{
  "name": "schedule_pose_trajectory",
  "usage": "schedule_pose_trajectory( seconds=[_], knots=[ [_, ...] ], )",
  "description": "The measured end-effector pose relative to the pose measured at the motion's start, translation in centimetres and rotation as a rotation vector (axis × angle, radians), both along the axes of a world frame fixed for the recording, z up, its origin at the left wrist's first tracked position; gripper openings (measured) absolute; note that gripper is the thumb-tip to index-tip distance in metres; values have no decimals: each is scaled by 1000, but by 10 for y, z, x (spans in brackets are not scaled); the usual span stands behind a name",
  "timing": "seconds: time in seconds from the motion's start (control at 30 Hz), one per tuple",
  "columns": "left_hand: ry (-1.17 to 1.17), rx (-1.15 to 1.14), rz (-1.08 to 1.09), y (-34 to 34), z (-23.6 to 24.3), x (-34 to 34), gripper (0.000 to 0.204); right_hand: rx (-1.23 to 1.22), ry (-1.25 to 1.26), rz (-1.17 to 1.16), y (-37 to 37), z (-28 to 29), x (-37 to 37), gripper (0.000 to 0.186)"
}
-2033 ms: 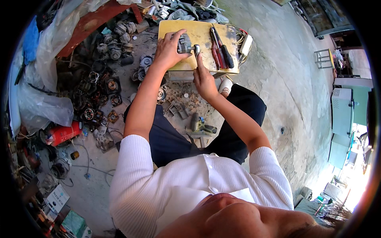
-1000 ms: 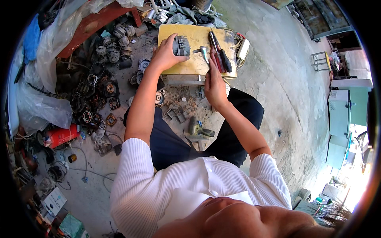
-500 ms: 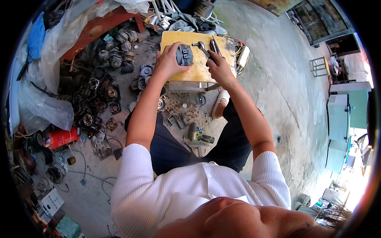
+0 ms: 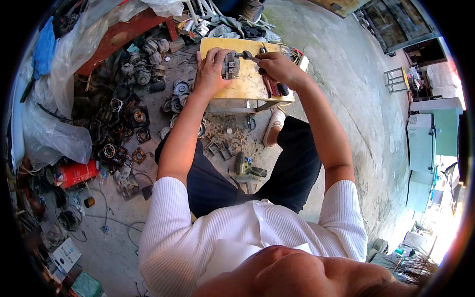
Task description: The person uses a screwdriver and a socket wrench to remove screws and disassemble an appliance motor component on a yellow table.
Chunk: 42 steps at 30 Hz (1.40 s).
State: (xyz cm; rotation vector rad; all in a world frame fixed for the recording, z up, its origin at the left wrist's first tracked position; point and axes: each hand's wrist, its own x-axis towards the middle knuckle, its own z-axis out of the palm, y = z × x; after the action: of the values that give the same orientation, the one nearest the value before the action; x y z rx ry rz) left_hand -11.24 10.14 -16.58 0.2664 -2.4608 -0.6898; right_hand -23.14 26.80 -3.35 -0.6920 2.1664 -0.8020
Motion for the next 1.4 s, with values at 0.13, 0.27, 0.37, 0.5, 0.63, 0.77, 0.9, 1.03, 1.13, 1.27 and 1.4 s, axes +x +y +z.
schedule_pose_trajectory(
  seconds=[0.13,0.27,0.37,0.5,0.63,0.77,0.9,1.03,1.13,1.27,1.4],
  knots=[
    [42,-53,-10,2,-10,-7,93,128,21,66,-9,18,-9,31],
    [85,-89,16,7,-14,-8,92,199,40,134,-21,31,-19,30],
    [89,-60,-27,13,-4,-3,87,242,35,123,-23,39,-22,26],
    [75,-33,-94,12,-7,1,90,258,-21,117,-18,37,-23,25],
    [45,97,-85,16,0,6,93,221,-58,110,-7,31,-17,27],
    [18,169,-66,9,-12,-1,77,181,-91,135,8,20,-16,28],
    [-94,357,-37,9,-20,-7,66,142,-189,83,19,10,-5,26],
    [-78,311,-69,12,-18,-3,59,133,-532,-106,22,0,0,16],
    [20,274,-43,14,-23,-5,54,78,-685,-188,25,-2,4,9],
    [21,256,-7,15,-20,-2,55,45,-713,-334,16,0,24,10],
    [10,238,34,24,-12,-1,55,75,-854,-383,12,-21,6,3]
  ],
)
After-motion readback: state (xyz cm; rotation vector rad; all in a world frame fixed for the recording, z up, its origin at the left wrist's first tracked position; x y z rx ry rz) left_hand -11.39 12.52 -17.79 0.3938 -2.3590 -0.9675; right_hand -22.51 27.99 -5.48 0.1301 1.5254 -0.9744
